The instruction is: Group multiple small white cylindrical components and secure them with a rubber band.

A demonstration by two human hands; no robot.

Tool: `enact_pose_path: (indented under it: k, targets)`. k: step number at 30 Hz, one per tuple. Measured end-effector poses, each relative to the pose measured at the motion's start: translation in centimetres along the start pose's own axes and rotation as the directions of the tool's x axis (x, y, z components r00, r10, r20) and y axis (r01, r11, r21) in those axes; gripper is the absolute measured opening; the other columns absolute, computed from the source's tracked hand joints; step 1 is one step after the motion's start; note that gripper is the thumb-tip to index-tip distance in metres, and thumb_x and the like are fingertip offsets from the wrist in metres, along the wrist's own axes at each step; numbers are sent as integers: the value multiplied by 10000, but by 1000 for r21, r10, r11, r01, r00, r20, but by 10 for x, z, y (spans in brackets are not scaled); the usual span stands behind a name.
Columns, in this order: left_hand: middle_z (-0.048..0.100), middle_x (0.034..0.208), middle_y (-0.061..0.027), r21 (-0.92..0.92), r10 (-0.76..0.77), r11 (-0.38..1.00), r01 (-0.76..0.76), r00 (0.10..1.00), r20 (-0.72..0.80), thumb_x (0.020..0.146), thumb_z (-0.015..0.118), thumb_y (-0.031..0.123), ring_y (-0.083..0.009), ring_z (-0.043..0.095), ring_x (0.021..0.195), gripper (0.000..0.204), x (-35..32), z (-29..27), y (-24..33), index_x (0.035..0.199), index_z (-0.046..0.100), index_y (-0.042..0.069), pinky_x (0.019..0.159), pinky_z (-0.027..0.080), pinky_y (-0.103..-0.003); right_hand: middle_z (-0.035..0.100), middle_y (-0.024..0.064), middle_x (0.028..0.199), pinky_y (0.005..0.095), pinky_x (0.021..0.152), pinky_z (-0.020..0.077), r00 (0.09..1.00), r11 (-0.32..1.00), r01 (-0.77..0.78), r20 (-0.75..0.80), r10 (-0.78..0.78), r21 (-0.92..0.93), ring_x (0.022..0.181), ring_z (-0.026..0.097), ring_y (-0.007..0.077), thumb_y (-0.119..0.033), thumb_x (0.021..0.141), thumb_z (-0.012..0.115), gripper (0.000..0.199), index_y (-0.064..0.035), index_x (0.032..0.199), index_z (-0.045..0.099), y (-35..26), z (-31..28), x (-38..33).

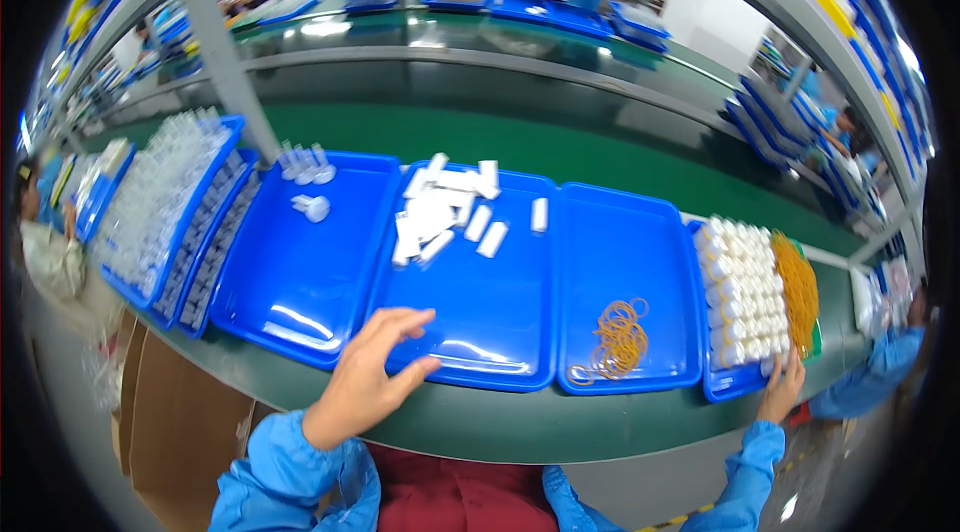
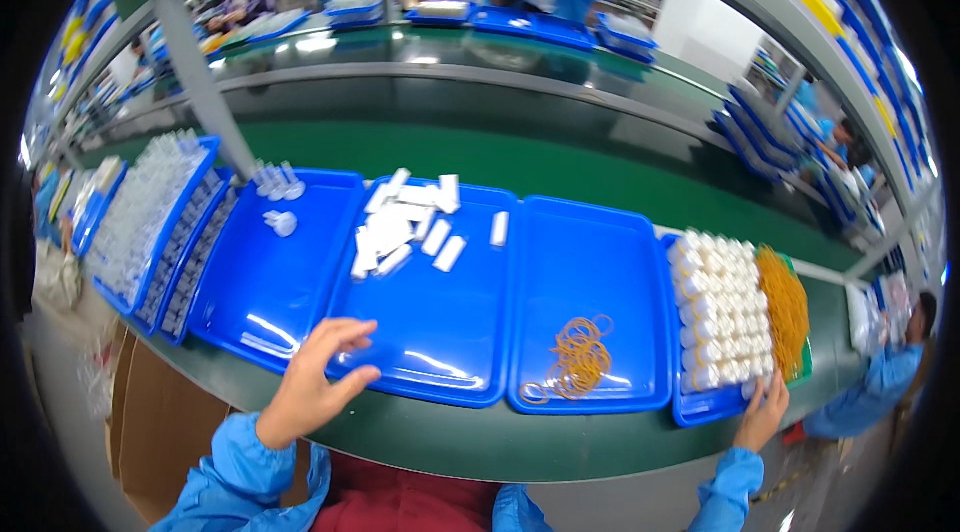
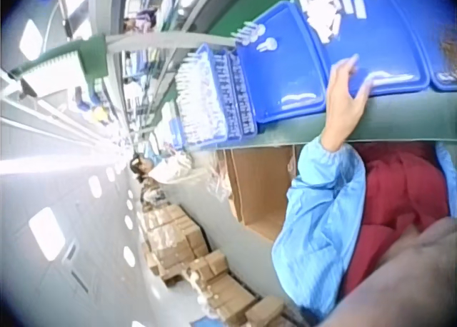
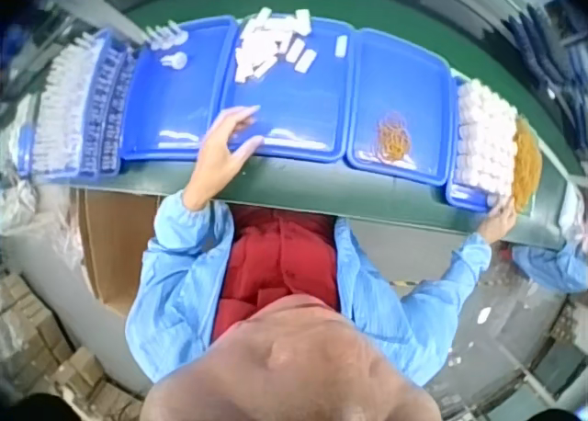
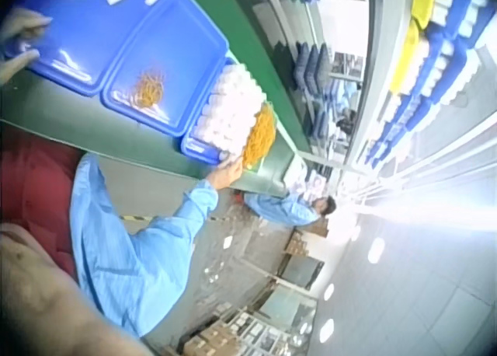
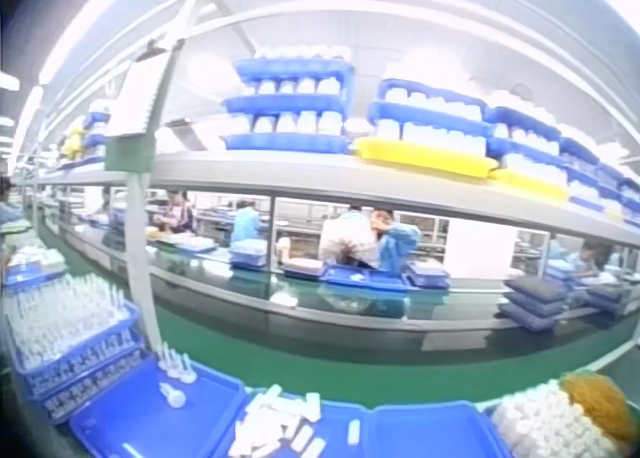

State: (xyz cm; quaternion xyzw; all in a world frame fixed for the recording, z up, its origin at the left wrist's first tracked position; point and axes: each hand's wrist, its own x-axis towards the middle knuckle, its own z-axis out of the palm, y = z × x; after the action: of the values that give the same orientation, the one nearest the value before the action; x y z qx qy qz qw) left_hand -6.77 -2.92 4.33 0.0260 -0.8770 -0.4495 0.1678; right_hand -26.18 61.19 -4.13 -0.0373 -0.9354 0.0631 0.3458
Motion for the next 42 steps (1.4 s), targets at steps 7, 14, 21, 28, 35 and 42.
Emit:
enact_pose_path:
  k: [7, 14, 21, 28, 35, 42]
  targets:
    - [630, 1036, -135, 405, 74, 912, 55, 952, -296, 863, 714, 29, -257, 662, 890, 334, 18, -99, -87, 1186, 629, 21, 779, 532, -360, 571, 184, 1363, 356, 1026, 432, 970, 975, -185, -136, 201, 123, 1218, 554, 285, -238, 1060, 524, 427, 24, 1396, 542, 30, -39, 21]
    - [649, 991, -131, 631, 183, 775, 25, 947, -263, 870, 733, 206, -331, 666, 859, 335, 109, -113, -145, 1139, 628, 37, 761, 528, -436, 619, 106, 1268, 335, 917, 475, 941, 746, 299, -55, -334, 595, 1077, 584, 219, -27, 978, 567, 317, -5, 1293, 597, -270, -68, 51]
    - [651, 927, -111, 639, 47, 762, 101, 977, -210, 839, 717, 135, -355, 669, 835, 158, 96, -106, -134, 951, 651, 47, 725, 523, -472, 677, 86, 940, 409, 781, 524, 539, 390, 597, 10, -842, 701, 882, 628, 296, 12, 826, 678, 212, -59, 1025, 697, -443, 3, 31]
    - [646, 845, -96, 570, 34, 822, 6, 998, -59, 818, 729, 82, -318, 644, 813, 132, 26, -108, -91, 886, 616, 77, 710, 471, -426, 655, 55, 1021, 380, 854, 481, 179, 148, 887, -32, -983, 438, 1003, 596, 241, -15, 776, 665, 272, -75, 1040, 693, -502, 54, 31]
    - [672, 935, -105, 273, -161, 938, 214, 966, -202, 823, 749, -5, -258, 680, 855, 215, 10, -107, -99, 986, 611, 18, 740, 530, -361, 621, 78, 942, 388, 827, 489, 183, 168, 826, 26, -983, 539, 938, 587, 258, -70, 803, 698, 362, -65, 1163, 659, -495, 48, 21]
    - [648, 1027, -113, -188, -67, 982, -4, 927, -369, 845, 709, -51, -173, 665, 900, 204, 0, -82, -71, 1021, 619, -1, 782, 539, -296, 670, 99, 1003, 311, 743, 501, 524, 404, -3, 346, -778, 915, 836, 615, 186, -105, 913, 706, 318, -18, 1207, 621, -475, -20, -6]
